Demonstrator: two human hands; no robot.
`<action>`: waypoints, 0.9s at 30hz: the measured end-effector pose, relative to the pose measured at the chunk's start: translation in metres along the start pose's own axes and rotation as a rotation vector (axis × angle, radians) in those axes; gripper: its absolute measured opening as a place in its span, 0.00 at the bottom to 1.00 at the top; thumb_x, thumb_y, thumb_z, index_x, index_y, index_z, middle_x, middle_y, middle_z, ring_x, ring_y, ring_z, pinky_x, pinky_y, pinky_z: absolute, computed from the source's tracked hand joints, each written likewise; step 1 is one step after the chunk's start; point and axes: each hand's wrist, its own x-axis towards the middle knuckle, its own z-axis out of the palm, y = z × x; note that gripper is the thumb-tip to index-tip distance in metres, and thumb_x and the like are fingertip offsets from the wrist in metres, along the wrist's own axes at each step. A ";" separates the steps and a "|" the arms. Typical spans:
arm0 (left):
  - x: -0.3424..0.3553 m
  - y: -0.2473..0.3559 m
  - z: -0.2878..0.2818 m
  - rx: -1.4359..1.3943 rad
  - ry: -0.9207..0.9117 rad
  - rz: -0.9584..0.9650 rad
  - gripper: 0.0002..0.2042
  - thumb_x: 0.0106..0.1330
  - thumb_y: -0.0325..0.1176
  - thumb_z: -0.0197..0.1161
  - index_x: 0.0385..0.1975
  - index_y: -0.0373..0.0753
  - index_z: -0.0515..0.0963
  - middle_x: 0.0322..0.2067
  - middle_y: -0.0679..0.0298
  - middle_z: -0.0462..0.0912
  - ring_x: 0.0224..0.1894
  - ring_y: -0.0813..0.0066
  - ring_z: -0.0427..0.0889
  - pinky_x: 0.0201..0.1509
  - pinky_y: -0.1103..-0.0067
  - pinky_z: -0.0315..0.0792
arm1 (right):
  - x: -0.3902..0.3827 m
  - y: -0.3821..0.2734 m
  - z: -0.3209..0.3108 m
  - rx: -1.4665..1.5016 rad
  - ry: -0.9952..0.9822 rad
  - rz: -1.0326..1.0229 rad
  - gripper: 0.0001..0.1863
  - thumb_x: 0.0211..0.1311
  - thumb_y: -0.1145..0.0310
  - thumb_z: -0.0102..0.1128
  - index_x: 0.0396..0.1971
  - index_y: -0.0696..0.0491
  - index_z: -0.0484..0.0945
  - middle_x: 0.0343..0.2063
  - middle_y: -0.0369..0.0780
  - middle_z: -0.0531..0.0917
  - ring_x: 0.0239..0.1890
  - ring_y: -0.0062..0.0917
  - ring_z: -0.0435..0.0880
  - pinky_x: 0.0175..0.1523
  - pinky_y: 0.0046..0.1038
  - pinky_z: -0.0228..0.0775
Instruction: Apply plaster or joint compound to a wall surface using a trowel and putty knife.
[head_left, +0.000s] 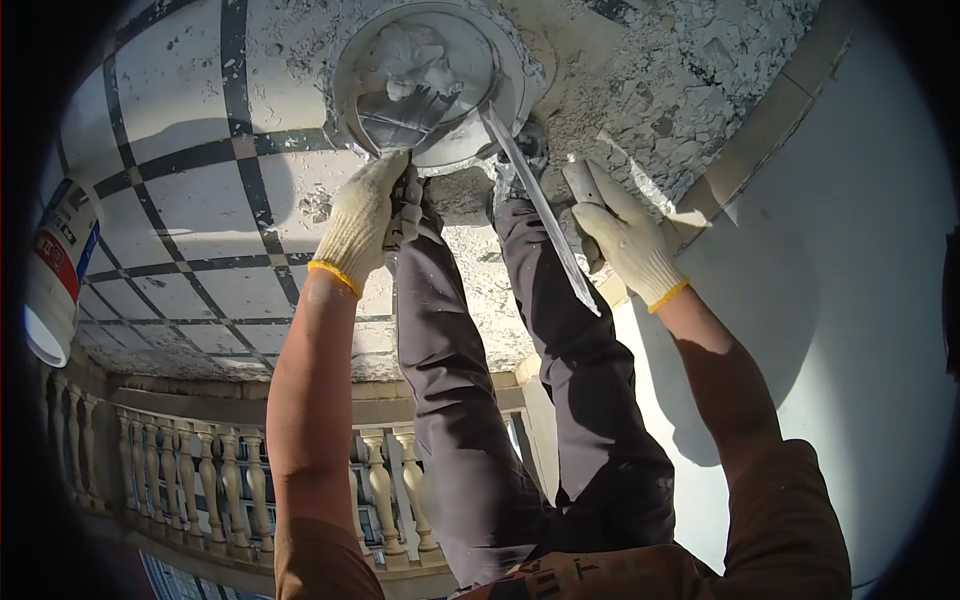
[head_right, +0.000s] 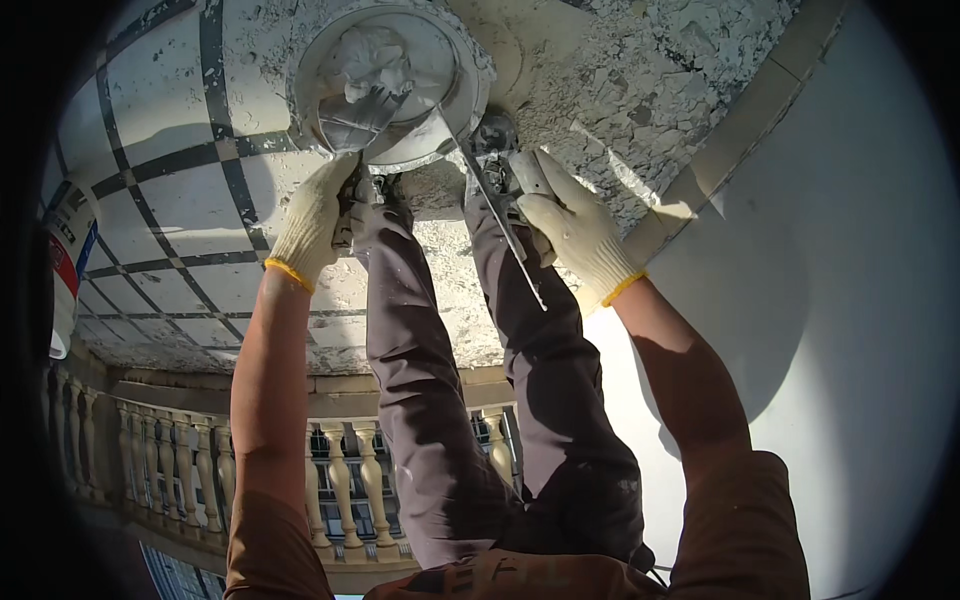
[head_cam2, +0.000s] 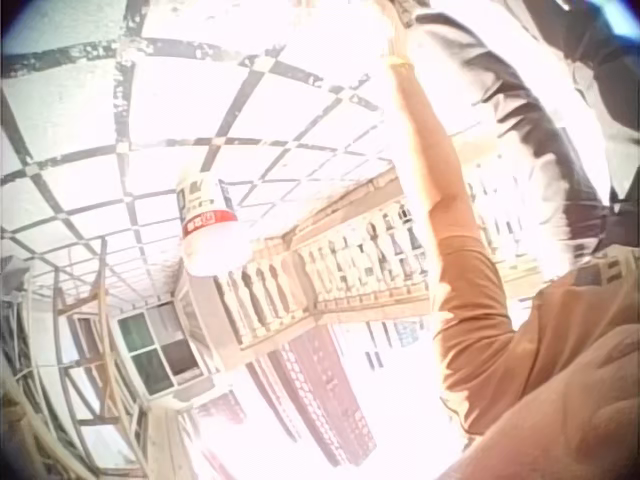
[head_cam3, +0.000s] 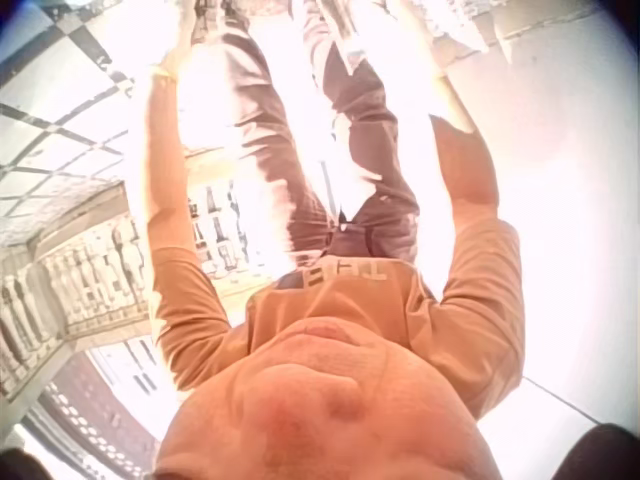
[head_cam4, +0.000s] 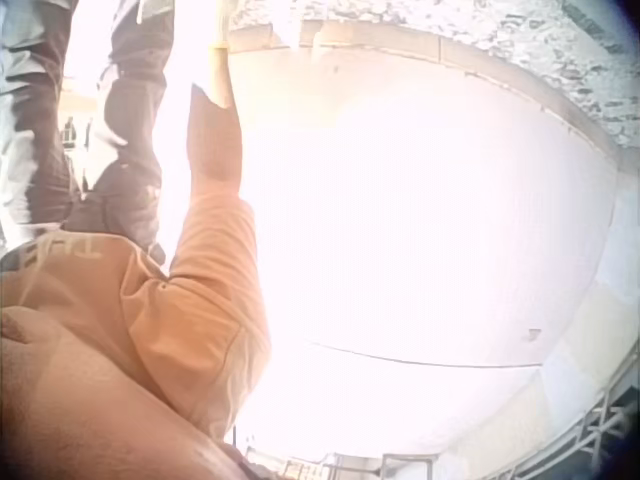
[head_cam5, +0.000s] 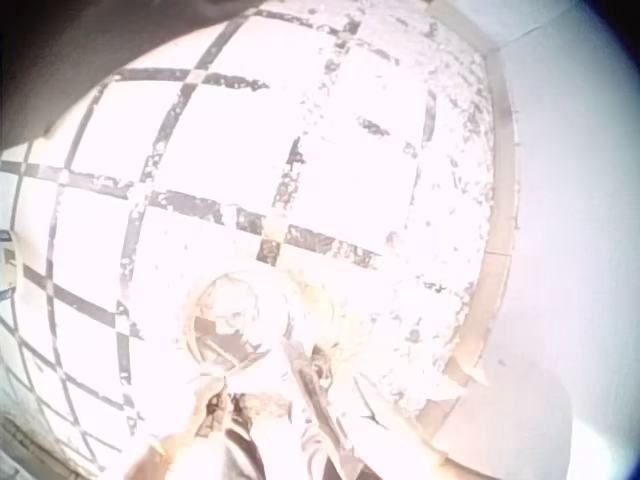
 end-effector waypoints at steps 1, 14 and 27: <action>-0.003 0.003 0.003 0.051 0.036 0.036 0.11 0.78 0.41 0.56 0.35 0.42 0.76 0.24 0.66 0.77 0.15 0.83 0.67 0.13 0.85 0.54 | -0.004 -0.008 0.002 -0.017 -0.002 0.026 0.37 0.73 0.72 0.58 0.80 0.54 0.60 0.59 0.36 0.85 0.46 0.19 0.83 0.52 0.23 0.76; -0.054 0.024 0.014 0.482 -0.015 0.111 0.08 0.73 0.34 0.57 0.32 0.39 0.76 0.19 0.67 0.76 0.17 0.80 0.71 0.18 0.85 0.61 | 0.070 -0.037 0.089 -1.071 0.260 -0.524 0.37 0.66 0.73 0.59 0.75 0.38 0.66 0.54 0.49 0.84 0.33 0.41 0.88 0.31 0.34 0.80; -0.091 -0.124 0.007 -0.989 -0.683 -0.188 0.15 0.84 0.42 0.54 0.51 0.35 0.76 0.27 0.61 0.76 0.15 0.83 0.62 0.11 0.87 0.53 | 0.083 -0.017 0.045 0.803 -0.183 0.124 0.24 0.73 0.71 0.57 0.67 0.40 0.75 0.33 0.41 0.84 0.21 0.19 0.75 0.20 0.20 0.59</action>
